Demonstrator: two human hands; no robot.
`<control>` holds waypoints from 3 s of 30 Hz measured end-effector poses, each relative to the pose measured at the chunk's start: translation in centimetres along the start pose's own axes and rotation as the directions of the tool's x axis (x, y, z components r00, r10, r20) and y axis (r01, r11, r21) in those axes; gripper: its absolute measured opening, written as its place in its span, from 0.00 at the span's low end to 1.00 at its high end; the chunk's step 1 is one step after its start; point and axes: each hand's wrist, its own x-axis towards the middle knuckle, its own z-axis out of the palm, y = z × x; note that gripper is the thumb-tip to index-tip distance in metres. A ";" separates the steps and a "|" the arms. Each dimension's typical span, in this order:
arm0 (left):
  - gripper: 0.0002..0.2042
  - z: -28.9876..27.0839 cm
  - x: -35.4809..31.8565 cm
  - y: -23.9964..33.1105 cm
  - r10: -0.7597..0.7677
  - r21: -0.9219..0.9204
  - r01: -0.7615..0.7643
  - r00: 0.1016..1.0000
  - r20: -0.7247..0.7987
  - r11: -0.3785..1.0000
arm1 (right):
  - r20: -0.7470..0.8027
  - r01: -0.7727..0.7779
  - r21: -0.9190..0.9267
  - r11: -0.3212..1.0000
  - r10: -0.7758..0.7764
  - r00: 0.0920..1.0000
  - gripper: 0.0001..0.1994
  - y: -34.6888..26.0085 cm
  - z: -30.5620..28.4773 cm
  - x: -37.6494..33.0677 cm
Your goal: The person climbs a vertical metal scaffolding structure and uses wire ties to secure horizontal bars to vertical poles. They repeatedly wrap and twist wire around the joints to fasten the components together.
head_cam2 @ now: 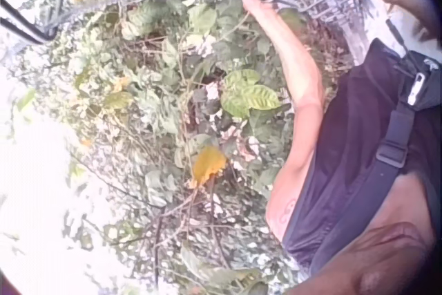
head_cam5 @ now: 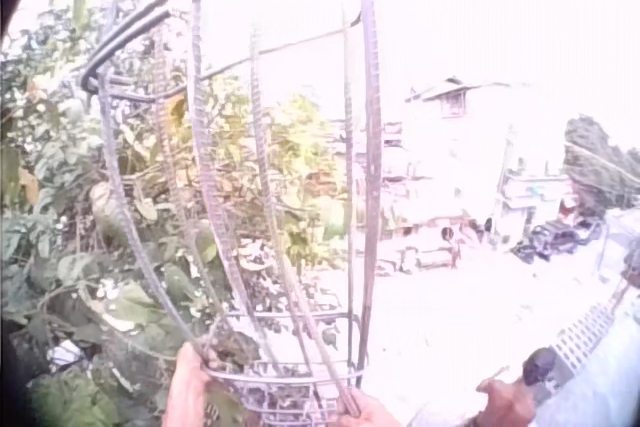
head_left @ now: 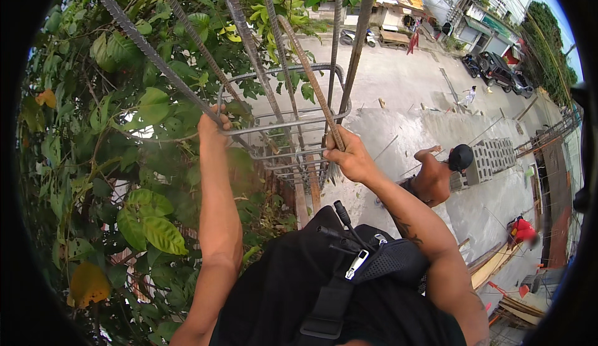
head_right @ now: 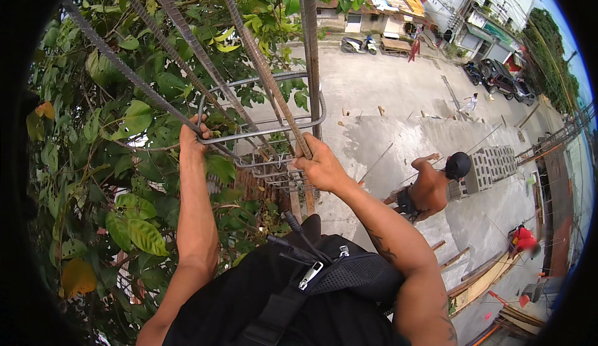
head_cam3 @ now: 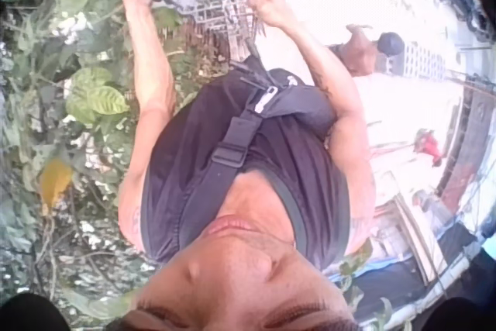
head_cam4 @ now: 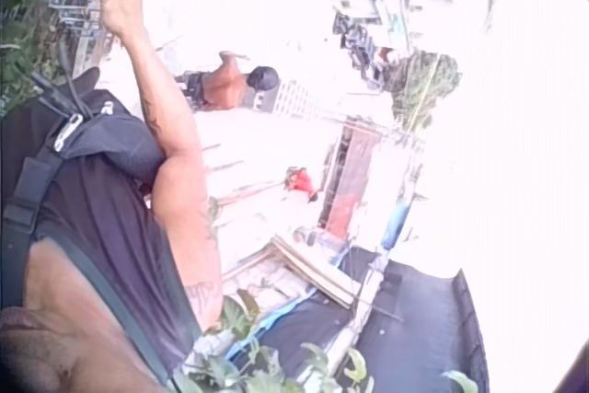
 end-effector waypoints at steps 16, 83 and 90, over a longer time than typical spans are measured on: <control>0.10 -0.6 -0.3 -1.0 0.030 0.063 -0.033 0.998 0.048 0.997 | 0.140 -0.372 0.429 0.823 0.346 0.928 0.07 0.2 3.8 0.7; 0.19 -3.6 1.8 -8.5 0.346 -0.248 -0.268 0.866 0.362 0.931 | -0.282 0.024 0.349 0.937 0.081 0.956 0.20 16.4 -0.4 5.6; 0.19 -2.6 0.7 -8.5 0.368 -0.166 -0.330 0.867 0.335 0.929 | -0.209 0.091 0.396 0.914 -0.007 0.978 0.16 18.4 -0.5 6.0</control>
